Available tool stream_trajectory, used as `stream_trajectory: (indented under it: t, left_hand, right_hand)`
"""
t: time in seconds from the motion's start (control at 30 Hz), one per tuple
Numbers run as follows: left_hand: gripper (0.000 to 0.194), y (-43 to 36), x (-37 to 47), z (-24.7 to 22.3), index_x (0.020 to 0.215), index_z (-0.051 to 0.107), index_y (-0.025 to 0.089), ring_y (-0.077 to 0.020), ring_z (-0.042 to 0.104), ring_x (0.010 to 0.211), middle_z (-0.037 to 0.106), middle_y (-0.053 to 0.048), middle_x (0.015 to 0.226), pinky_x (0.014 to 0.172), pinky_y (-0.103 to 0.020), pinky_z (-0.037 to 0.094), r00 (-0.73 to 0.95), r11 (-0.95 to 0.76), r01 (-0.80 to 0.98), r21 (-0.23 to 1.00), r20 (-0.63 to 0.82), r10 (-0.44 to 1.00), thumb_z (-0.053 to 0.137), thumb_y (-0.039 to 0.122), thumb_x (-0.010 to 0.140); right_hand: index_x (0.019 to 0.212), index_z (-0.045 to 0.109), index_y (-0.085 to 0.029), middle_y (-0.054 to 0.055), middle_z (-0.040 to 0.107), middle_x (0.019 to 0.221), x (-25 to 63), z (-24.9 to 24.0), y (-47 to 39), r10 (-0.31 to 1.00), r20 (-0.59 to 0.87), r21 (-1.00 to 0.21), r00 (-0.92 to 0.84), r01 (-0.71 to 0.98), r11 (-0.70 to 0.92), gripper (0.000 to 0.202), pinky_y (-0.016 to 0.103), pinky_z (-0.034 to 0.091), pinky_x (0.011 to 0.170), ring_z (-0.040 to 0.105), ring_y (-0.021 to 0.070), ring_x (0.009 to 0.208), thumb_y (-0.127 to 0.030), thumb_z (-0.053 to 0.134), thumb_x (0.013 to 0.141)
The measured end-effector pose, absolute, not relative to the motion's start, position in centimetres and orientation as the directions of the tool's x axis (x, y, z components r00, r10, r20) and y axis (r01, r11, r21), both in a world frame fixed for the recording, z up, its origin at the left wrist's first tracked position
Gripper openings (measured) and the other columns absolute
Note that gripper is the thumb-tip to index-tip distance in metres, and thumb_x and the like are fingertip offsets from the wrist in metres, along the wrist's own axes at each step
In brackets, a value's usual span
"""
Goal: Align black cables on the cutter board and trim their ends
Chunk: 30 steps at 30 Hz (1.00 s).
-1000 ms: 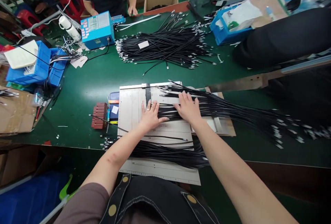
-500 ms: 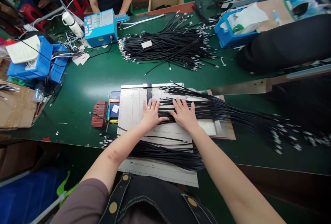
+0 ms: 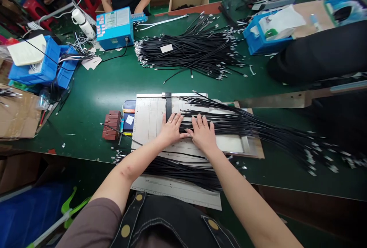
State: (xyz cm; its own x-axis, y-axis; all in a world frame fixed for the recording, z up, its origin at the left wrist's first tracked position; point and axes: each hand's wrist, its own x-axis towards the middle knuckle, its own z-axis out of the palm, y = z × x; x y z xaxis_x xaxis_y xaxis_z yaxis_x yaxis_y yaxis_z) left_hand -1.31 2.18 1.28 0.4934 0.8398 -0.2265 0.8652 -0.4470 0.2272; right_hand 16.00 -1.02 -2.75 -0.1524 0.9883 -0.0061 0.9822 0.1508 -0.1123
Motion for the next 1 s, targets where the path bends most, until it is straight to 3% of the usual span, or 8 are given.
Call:
stream_trajectory:
  t: [0.17,0.37,0.53,0.73,0.83,1.0]
  left_hand:
    - [0.084,4.0,-1.5,1.6,0.16,0.026,0.021,-0.0301,0.02,0.155,0.026,-0.005,0.166,0.123,-0.067,0.003,0.459,-0.39,0.879,0.275,-0.264,0.848,0.024,0.074,0.095]
    - [0.083,3.7,-1.4,1.8,0.158,0.031,0.019,-0.0296,0.019,0.155,0.024,-0.006,0.167,0.123,-0.067,0.002,0.476,-0.409,0.874,0.262,-0.3,0.827,0.023,0.073,0.095]
    - [0.092,2.1,-1.7,1.7,0.158,0.029,0.013,-0.0301,0.013,0.156,0.022,-0.011,0.167,0.124,-0.064,0.002,0.465,-0.426,0.885,0.188,-0.299,0.833,0.028,0.076,0.093]
    - [0.086,3.5,-1.3,1.9,0.16,0.025,0.02,-0.0331,0.012,0.156,0.021,-0.006,0.168,0.122,-0.068,0.007,0.487,-0.442,0.873,0.206,-0.308,0.818,0.022,0.075,0.094]
    - [0.08,5.2,-0.9,1.9,0.16,0.025,0.022,-0.0313,0.016,0.155,0.026,-0.002,0.166,0.123,-0.066,0.001,0.564,-0.516,0.826,0.228,-0.289,0.774,0.023,0.07,0.097]
    - [0.076,6.9,-2.9,2.1,0.159,0.03,0.025,-0.0328,0.012,0.156,0.029,0.0,0.166,0.123,-0.065,-0.004,0.506,-0.471,0.862,0.185,-0.31,0.804,0.025,0.069,0.097]
  right_hand:
    - [0.149,0.046,-0.011,0.017,0.041,0.156,15.7,-2.0,-0.8,0.992,0.001,-0.125,-0.126,0.984,0.125,0.059,0.064,0.025,0.113,0.036,0.0354,0.143,-0.042,0.028,0.102]
    - [0.144,0.054,-0.018,0.015,0.048,0.152,15.8,-1.8,-0.7,0.972,-0.026,-0.176,-0.233,0.958,0.225,0.052,0.067,0.024,0.114,0.042,0.0325,0.14,-0.038,0.031,0.102]
    - [0.145,0.052,-0.011,0.016,0.045,0.153,15.9,-2.3,0.8,0.978,-0.004,-0.184,-0.208,0.961,0.204,0.056,0.062,0.024,0.117,0.038,0.0324,0.144,-0.04,0.031,0.103]
    - [0.15,0.045,-0.011,0.017,0.038,0.158,15.8,-3.3,0.7,0.972,-0.006,-0.15,-0.237,0.961,0.233,0.058,0.063,0.023,0.116,0.032,0.033,0.147,-0.041,0.03,0.102]
    - [0.15,0.045,-0.013,0.016,0.038,0.159,16.0,-3.7,0.3,0.97,0.001,-0.142,-0.244,0.96,0.241,0.056,0.063,0.022,0.117,0.032,0.0327,0.147,-0.038,0.031,0.102]
    - [0.146,0.049,-0.01,0.018,0.044,0.154,15.9,-4.3,0.3,0.953,0.078,-0.168,-0.294,0.938,0.303,0.056,0.064,0.02,0.117,0.039,0.0321,0.143,-0.04,0.029,0.103]
